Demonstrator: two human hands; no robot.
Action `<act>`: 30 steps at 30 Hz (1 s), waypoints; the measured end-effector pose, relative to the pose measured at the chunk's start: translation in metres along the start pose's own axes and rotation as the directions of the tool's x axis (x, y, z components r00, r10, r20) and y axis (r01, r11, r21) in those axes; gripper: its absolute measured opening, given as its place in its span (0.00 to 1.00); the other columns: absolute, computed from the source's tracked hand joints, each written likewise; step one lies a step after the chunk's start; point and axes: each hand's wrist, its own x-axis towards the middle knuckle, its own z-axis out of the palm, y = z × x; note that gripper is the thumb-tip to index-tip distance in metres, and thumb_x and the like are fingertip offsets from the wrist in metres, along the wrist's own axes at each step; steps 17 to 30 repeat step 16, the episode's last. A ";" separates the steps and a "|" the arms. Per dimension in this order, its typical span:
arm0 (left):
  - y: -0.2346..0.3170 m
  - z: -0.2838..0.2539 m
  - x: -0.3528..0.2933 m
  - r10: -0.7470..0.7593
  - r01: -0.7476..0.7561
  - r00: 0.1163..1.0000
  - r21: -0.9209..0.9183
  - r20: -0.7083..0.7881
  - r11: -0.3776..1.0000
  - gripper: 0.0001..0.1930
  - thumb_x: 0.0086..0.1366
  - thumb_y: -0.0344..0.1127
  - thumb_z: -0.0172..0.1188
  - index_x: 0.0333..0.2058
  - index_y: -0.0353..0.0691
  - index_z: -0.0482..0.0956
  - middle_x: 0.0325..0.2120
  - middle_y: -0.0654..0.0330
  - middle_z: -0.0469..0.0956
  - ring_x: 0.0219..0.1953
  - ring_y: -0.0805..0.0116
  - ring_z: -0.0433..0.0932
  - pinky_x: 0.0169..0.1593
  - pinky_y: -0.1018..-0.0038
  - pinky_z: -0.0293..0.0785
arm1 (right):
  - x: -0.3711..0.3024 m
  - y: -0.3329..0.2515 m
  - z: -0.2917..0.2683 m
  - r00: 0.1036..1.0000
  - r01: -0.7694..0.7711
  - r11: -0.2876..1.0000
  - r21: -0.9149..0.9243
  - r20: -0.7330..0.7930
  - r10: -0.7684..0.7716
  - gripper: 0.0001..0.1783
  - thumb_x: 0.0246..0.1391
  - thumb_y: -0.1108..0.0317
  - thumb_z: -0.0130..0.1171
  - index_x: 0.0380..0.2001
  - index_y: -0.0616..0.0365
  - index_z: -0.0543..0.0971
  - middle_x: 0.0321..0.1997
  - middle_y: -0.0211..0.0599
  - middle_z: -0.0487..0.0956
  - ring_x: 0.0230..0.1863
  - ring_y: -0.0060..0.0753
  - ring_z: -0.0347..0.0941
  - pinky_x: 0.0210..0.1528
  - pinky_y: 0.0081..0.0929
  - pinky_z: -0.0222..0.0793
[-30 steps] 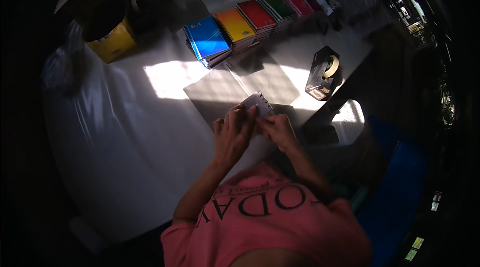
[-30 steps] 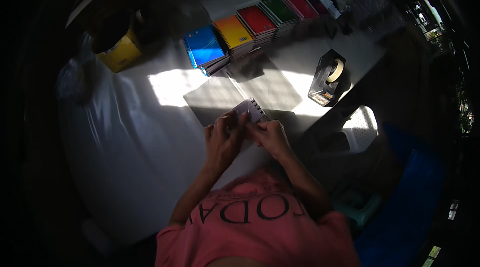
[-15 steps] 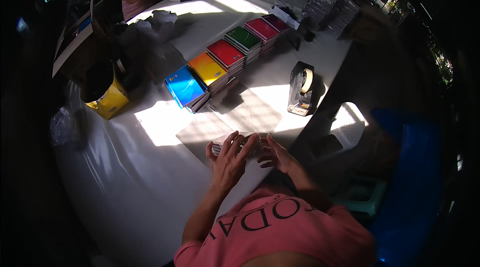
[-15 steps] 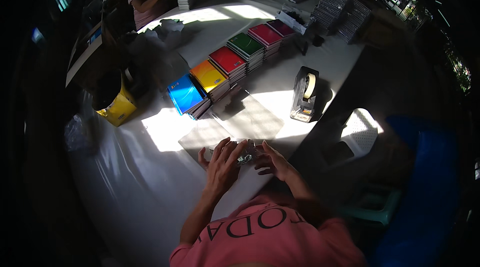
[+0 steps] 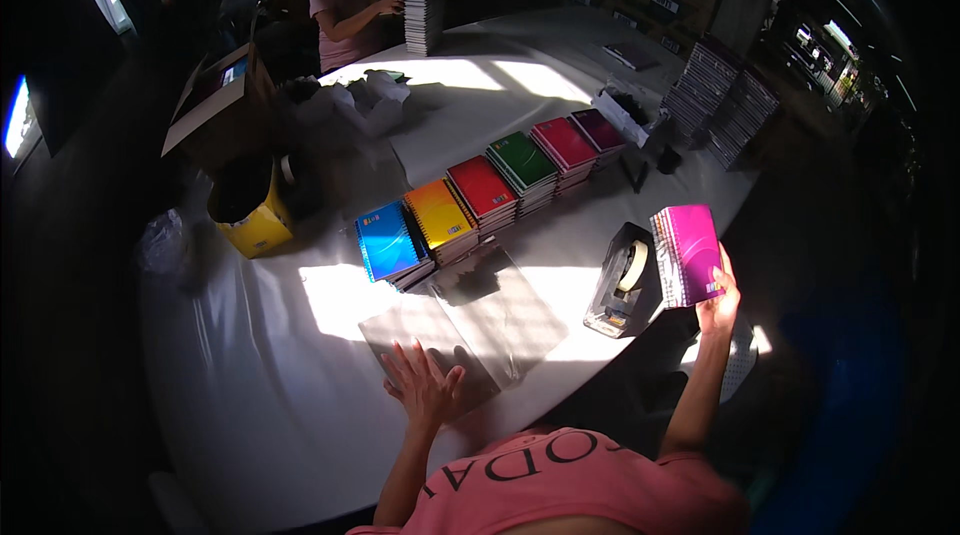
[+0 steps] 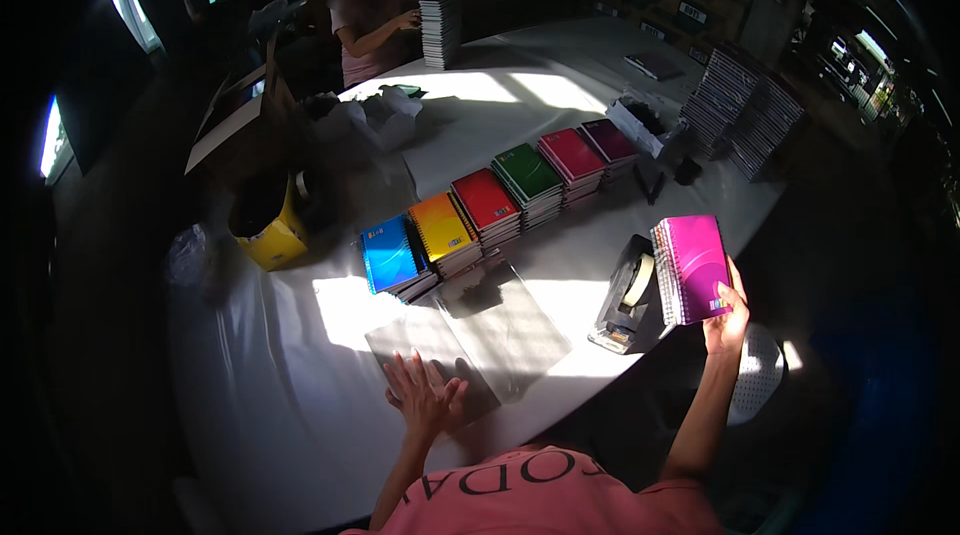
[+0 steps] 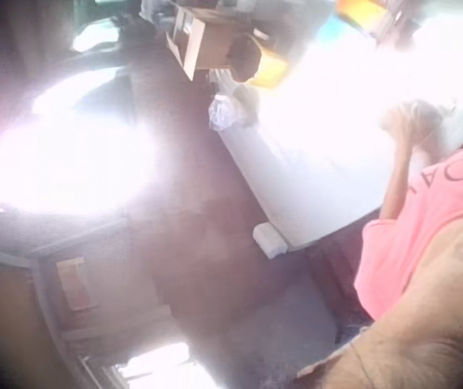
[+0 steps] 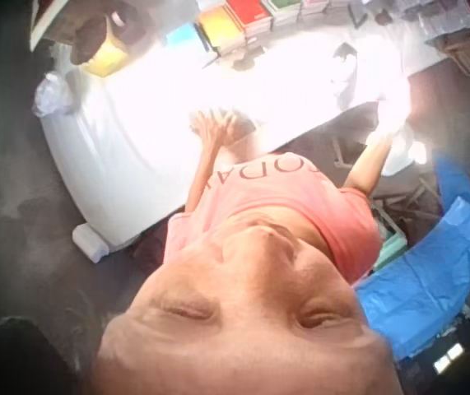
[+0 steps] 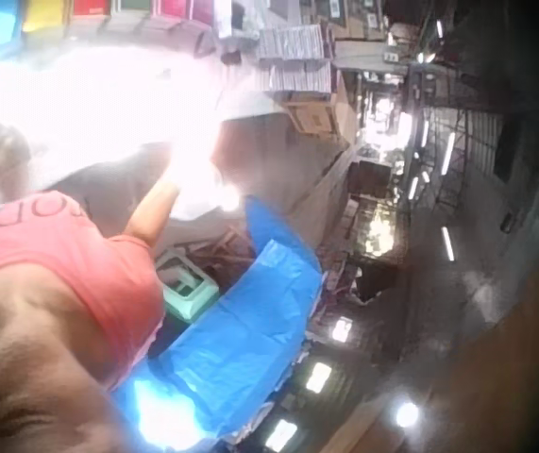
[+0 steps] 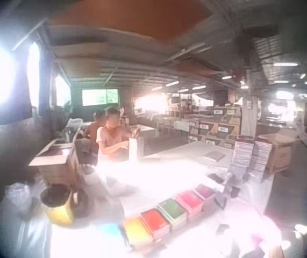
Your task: The person places small notebooks into clear plastic sleeves and then stacks the sleeved notebooks onto a larger pile.
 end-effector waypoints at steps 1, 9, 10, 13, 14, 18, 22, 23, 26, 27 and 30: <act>-0.004 0.008 -0.002 -0.001 0.000 0.999 0.020 0.044 1.000 0.45 0.56 0.69 0.48 0.64 0.47 0.51 0.66 0.44 0.37 0.67 0.38 0.32 0.59 0.36 0.37 | 0.021 -0.011 -0.017 0.996 0.009 0.995 -0.099 -0.084 -0.017 0.33 0.46 0.69 0.54 0.58 0.64 0.62 0.50 0.41 0.73 0.50 0.33 0.72 0.54 0.25 0.69; -0.013 0.003 -0.006 0.055 -0.072 0.989 0.122 0.139 0.990 0.44 0.55 0.71 0.46 0.65 0.54 0.50 0.67 0.52 0.38 0.68 0.46 0.32 0.59 0.35 0.35 | 0.193 0.039 -0.219 0.953 -0.303 0.916 -0.263 -0.087 0.290 0.30 0.48 0.65 0.57 0.57 0.56 0.67 0.54 0.35 0.71 0.54 0.33 0.67 0.56 0.35 0.63; -0.014 -0.003 -0.016 -0.012 -0.002 0.996 0.150 0.090 0.989 0.44 0.55 0.70 0.47 0.65 0.54 0.50 0.67 0.52 0.39 0.68 0.46 0.33 0.58 0.36 0.36 | 0.184 0.043 -0.159 0.863 -0.505 0.513 -0.694 -0.420 0.281 0.29 0.47 0.69 0.57 0.56 0.57 0.68 0.54 0.37 0.71 0.54 0.35 0.68 0.56 0.33 0.62; -0.002 -0.019 0.023 0.002 0.013 0.985 0.089 -0.172 0.996 0.44 0.55 0.67 0.52 0.64 0.47 0.52 0.64 0.49 0.49 0.67 0.48 0.45 0.58 0.44 0.44 | 0.230 0.061 -0.243 0.972 -0.234 0.432 -0.871 -0.192 0.139 0.32 0.47 0.70 0.59 0.59 0.54 0.66 0.57 0.40 0.68 0.57 0.40 0.65 0.60 0.37 0.58; 0.001 -0.027 0.046 -0.068 0.057 0.957 -0.047 -0.283 0.997 0.45 0.55 0.65 0.54 0.63 0.43 0.52 0.62 0.48 0.53 0.64 0.49 0.50 0.59 0.47 0.47 | 0.241 0.063 -0.247 0.989 -0.149 0.250 -0.957 -0.146 0.033 0.33 0.48 0.70 0.59 0.60 0.53 0.65 0.58 0.41 0.67 0.58 0.42 0.64 0.61 0.38 0.57; 0.005 -0.051 0.098 -0.203 0.025 0.858 -0.356 -0.472 0.934 0.48 0.53 0.60 0.59 0.62 0.35 0.52 0.57 0.47 0.61 0.57 0.54 0.62 0.60 0.56 0.53 | 0.255 0.070 -0.240 0.997 -0.064 0.042 -0.997 -0.066 -0.049 0.34 0.48 0.70 0.59 0.61 0.52 0.64 0.60 0.42 0.66 0.59 0.43 0.62 0.62 0.39 0.55; 0.005 -0.051 0.098 -0.203 0.025 0.858 -0.356 -0.472 0.934 0.48 0.53 0.60 0.59 0.62 0.35 0.52 0.57 0.47 0.61 0.57 0.54 0.62 0.60 0.56 0.53 | 0.255 0.070 -0.240 0.997 -0.064 0.042 -0.997 -0.066 -0.049 0.34 0.48 0.70 0.59 0.61 0.52 0.64 0.60 0.42 0.66 0.59 0.43 0.62 0.62 0.39 0.55; 0.005 -0.051 0.098 -0.203 0.025 0.858 -0.356 -0.472 0.934 0.48 0.53 0.60 0.59 0.62 0.35 0.52 0.57 0.47 0.61 0.57 0.54 0.62 0.60 0.56 0.53 | 0.255 0.070 -0.240 0.997 -0.064 0.042 -0.997 -0.066 -0.049 0.34 0.48 0.70 0.59 0.61 0.52 0.64 0.60 0.42 0.66 0.59 0.43 0.62 0.62 0.39 0.55; 0.005 -0.051 0.098 -0.203 0.025 0.858 -0.356 -0.472 0.934 0.48 0.53 0.60 0.59 0.62 0.35 0.52 0.57 0.47 0.61 0.57 0.54 0.62 0.60 0.56 0.53 | 0.255 0.070 -0.240 0.997 -0.064 0.042 -0.997 -0.066 -0.049 0.34 0.48 0.70 0.59 0.61 0.52 0.64 0.60 0.42 0.66 0.59 0.43 0.62 0.62 0.39 0.55; 0.005 -0.051 0.098 -0.203 0.025 0.858 -0.356 -0.472 0.934 0.48 0.53 0.60 0.59 0.62 0.35 0.52 0.57 0.47 0.61 0.57 0.54 0.62 0.60 0.56 0.53 | 0.255 0.070 -0.240 0.997 -0.064 0.042 -0.997 -0.066 -0.049 0.34 0.48 0.70 0.59 0.61 0.52 0.64 0.60 0.42 0.66 0.59 0.43 0.62 0.62 0.39 0.55; 0.005 -0.051 0.098 -0.203 0.025 0.858 -0.356 -0.472 0.934 0.48 0.53 0.60 0.59 0.62 0.35 0.52 0.57 0.47 0.61 0.57 0.54 0.62 0.60 0.56 0.53 | 0.255 0.070 -0.240 0.997 -0.064 0.042 -0.997 -0.066 -0.049 0.34 0.48 0.70 0.59 0.61 0.52 0.64 0.60 0.42 0.66 0.59 0.43 0.62 0.62 0.39 0.55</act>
